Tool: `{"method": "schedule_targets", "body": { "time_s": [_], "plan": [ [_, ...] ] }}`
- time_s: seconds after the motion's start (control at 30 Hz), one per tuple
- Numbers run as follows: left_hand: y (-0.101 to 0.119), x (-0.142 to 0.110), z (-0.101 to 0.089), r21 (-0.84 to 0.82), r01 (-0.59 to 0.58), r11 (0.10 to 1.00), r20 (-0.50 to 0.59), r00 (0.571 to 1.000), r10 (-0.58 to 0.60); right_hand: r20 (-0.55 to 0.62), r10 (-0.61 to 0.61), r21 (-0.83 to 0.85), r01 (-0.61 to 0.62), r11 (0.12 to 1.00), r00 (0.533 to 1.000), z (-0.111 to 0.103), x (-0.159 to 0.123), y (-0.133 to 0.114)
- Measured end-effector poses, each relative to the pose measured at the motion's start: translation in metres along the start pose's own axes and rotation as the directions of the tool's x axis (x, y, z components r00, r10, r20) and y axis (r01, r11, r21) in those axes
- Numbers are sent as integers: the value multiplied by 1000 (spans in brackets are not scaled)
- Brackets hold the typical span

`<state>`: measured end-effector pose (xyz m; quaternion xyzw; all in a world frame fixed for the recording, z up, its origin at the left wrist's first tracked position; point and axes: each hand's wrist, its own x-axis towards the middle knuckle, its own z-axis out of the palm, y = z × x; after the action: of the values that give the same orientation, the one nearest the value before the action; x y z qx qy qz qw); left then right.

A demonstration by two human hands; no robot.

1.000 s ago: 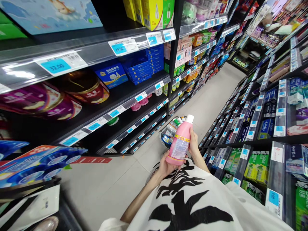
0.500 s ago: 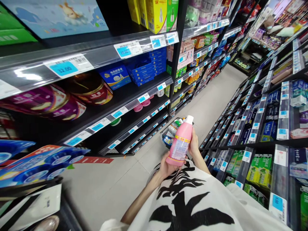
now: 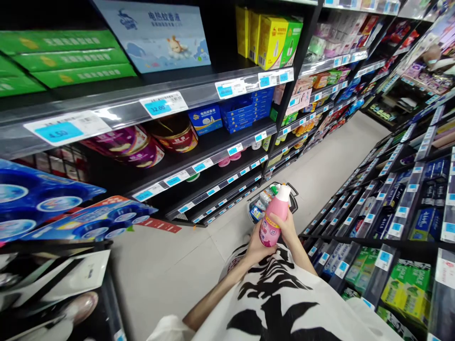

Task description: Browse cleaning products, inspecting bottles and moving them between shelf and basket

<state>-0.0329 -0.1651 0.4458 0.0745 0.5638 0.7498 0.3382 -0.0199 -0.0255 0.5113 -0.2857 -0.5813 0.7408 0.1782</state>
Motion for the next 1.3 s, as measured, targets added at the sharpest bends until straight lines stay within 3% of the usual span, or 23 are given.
{"method": "schedule_targets", "body": {
  "time_s": [0.2,0.63,0.9,1.3],
  "plan": [
    [-1,-1,-6,167,-38,985,-75,996,51,-11,28,119,-27,993,1000,-1,0,6],
    [-2,-4,-4,345,-66,936,-13,997,75,-67,73,172,-60,983,995,-4,-6,8],
    [-6,-7,-3,320,-72,945,-34,996,87,-70,83,177,-70,982,994,-5,-10,8],
    [-18,-12,-2,464,-63,883,-3,997,73,-59,74,147,-64,987,996,-16,-10,23]
  ]
}}
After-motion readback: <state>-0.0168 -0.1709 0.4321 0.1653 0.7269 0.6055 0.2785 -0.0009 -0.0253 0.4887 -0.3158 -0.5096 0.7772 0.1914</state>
